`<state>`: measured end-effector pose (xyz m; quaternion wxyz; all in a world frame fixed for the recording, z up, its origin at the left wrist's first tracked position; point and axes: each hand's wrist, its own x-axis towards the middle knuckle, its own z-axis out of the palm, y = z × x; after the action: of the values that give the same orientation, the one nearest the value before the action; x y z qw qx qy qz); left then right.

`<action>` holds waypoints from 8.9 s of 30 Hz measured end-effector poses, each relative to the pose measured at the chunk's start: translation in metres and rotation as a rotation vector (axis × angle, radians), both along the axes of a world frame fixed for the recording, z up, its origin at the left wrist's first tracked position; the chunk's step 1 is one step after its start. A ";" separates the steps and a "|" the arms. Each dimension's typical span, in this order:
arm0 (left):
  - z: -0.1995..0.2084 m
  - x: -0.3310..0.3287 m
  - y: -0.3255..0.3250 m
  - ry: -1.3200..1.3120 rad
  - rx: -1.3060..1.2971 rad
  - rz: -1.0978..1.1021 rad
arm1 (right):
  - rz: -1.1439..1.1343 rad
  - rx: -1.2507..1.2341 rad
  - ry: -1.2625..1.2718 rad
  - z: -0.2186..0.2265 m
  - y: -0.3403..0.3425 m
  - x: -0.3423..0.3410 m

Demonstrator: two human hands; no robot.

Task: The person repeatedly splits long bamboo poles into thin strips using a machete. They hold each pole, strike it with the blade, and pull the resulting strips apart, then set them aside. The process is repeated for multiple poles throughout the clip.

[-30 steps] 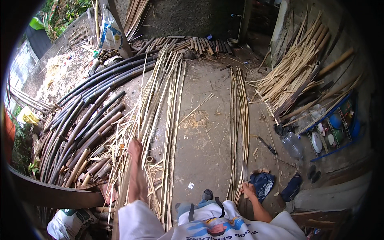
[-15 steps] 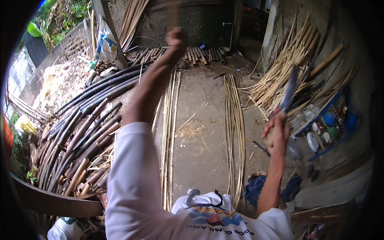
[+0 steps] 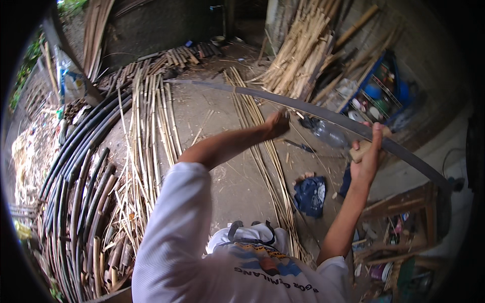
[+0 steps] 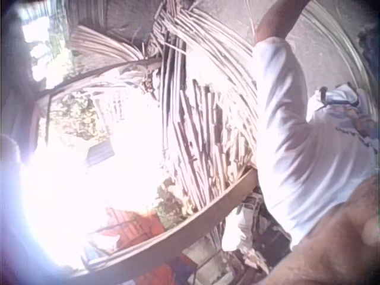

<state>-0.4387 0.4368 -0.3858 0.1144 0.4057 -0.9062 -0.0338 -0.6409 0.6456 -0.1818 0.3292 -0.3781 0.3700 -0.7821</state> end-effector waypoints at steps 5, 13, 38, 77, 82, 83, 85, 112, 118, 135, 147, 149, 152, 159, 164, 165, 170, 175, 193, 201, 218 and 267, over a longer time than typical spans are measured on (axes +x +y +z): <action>0.003 -0.047 0.203 0.363 0.734 -0.855 | -0.024 0.080 -0.057 -0.033 0.010 -0.033; 0.078 -0.083 0.267 1.429 0.794 0.008 | 0.145 0.068 -0.133 -0.057 -0.008 -0.065; 0.033 -0.144 0.177 2.243 1.669 0.144 | 0.147 -0.059 0.247 -0.160 0.070 -0.106; -0.259 0.377 0.310 2.385 0.232 1.702 | -0.214 0.058 -0.002 -0.067 0.010 -0.161; -0.295 0.370 0.475 1.392 0.034 2.008 | -0.245 0.169 0.018 -0.078 0.022 -0.158; -0.303 0.361 0.482 1.099 0.226 2.281 | -0.246 0.198 0.011 -0.079 0.029 -0.160; -0.263 0.317 0.481 1.157 0.565 2.114 | -0.236 0.234 0.013 -0.082 0.041 -0.154; 0.183 -0.368 0.371 0.833 0.067 0.177 | 0.051 -0.215 0.209 -0.112 0.093 -0.158; 0.212 -0.331 0.364 0.913 -0.043 0.091 | 0.455 0.067 0.108 -0.101 0.163 -0.228; 0.200 -0.325 0.375 0.899 0.019 -0.004 | 0.777 0.002 0.004 -0.027 0.238 -0.267; 0.202 -0.321 0.384 0.907 -0.038 0.030 | 0.781 -0.009 0.008 -0.027 0.243 -0.254; 0.199 -0.319 0.381 0.895 -0.052 0.021 | 0.782 -0.015 0.008 -0.028 0.243 -0.253; 0.195 -0.320 0.377 0.888 -0.053 0.034 | 0.789 -0.014 -0.014 -0.031 0.242 -0.253; 0.189 -0.324 0.380 0.845 -0.081 0.065 | 0.664 -0.021 0.057 -0.033 0.244 -0.243; 0.188 -0.326 0.381 0.892 -0.095 0.041 | 0.610 0.026 0.074 -0.034 0.241 -0.236; 0.188 -0.327 0.381 0.892 -0.099 0.038 | 0.614 0.036 0.074 -0.033 0.241 -0.238; 0.189 -0.333 0.375 0.904 -0.071 0.019 | 0.473 -0.029 0.146 -0.037 0.226 -0.237; 0.181 -0.339 0.372 0.930 -0.106 0.011 | 0.326 -0.068 0.189 -0.040 0.213 -0.237; 0.145 -0.348 0.360 0.978 -0.003 -0.032 | 0.625 0.243 -0.001 -0.033 0.224 -0.262; 0.143 -0.354 0.352 1.014 -0.073 -0.082 | 0.015 -0.068 0.498 -0.053 0.195 -0.254; 0.157 -0.300 0.277 0.916 0.186 -0.062 | 0.094 0.115 0.427 -0.061 0.174 -0.251; 0.443 -0.144 0.319 0.324 -1.161 0.125 | 0.740 -0.288 0.765 0.097 0.094 -0.057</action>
<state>-0.5825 0.7553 0.0571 0.4555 0.3190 -0.7221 0.4116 -0.6982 0.7391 -0.0853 0.3690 -0.7816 0.1950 -0.4637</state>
